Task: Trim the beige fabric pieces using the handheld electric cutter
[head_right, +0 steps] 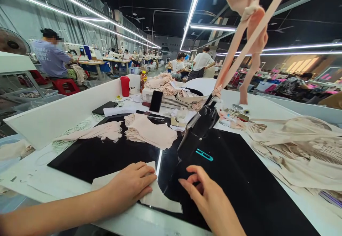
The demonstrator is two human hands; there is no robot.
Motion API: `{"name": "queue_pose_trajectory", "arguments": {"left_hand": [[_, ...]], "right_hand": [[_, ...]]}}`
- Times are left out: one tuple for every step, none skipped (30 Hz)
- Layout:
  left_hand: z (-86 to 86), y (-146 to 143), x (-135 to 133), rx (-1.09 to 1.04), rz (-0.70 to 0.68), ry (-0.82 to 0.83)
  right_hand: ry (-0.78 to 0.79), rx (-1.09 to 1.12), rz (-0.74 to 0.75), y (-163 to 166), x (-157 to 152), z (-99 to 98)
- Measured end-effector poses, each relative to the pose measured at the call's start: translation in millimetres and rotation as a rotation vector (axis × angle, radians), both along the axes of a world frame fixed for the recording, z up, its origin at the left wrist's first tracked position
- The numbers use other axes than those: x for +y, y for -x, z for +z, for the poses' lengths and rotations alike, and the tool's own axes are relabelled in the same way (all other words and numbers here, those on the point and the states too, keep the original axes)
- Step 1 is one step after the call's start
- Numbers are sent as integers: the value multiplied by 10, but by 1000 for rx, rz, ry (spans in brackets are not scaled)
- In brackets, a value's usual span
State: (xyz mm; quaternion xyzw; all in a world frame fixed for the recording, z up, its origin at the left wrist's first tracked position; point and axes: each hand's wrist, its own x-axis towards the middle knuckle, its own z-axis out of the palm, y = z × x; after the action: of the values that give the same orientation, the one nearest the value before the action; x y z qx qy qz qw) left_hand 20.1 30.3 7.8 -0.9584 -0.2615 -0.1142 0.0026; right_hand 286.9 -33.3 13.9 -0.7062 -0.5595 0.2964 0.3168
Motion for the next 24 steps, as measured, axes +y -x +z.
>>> {"name": "queue_pose_trajectory", "arguments": {"left_hand": [[-10,-7,-3,-11,-14,-12],[-22,-14,-6,-27,-28,-23],[-38,-21,-8,-44,-41,-33],[-57,-29,-12,-62,-55,-45],[-80,-38,-15,-82,-66,-62],[-105,-47,-18,-99,-69,-82],[-129,-56,-20,-113,-66,-105],[-151,-63,-22,-120,-54,-128],[-171,-67,-23,-123,-38,-149],[-187,-68,-25,-123,-20,-166],[-199,-66,-27,-124,-3,-178],[-210,-62,-29,-126,8,-186],[-219,-57,-33,-131,15,-193],[-229,-52,-37,-140,17,-197],[-240,-48,-42,-153,18,-201],[-254,-47,-47,-166,21,-205],[-270,-48,-52,-183,25,-211],[-288,-51,-56,-200,28,-219],[-306,-56,-60,-217,31,-229],[-325,-62,-64,-233,32,-241],[-342,-68,-66,-247,31,-251],[-358,-74,-69,-257,30,-257],[-371,-79,-71,-268,30,-261],[-383,-82,-72,-275,33,-260]], "right_hand": [[-50,-4,-32,-74,56,43],[-133,2,-76,-127,117,92],[-220,33,-106,-154,184,146],[-305,74,-132,-154,253,207],[-384,119,-155,-128,325,272],[-450,163,-169,-81,396,340],[-501,194,-162,-16,466,408],[-554,226,-149,59,532,474],[-609,266,-131,140,594,535],[-669,309,-114,222,651,587],[-716,343,-103,301,702,629],[-764,370,-115,374,747,658],[-812,388,-148,438,786,674],[-853,393,-188,494,818,677],[-889,394,-227,542,844,671],[-913,396,-251,584,864,656],[-923,402,-253,622,878,636],[-921,417,-235,659,886,613],[-910,439,-207,695,888,592],[-897,465,-177,733,886,572],[-888,494,-146,773,881,555],[-886,524,-118,814,876,541],[-890,554,-98,855,872,530],[-894,583,-82,893,870,520]]}}
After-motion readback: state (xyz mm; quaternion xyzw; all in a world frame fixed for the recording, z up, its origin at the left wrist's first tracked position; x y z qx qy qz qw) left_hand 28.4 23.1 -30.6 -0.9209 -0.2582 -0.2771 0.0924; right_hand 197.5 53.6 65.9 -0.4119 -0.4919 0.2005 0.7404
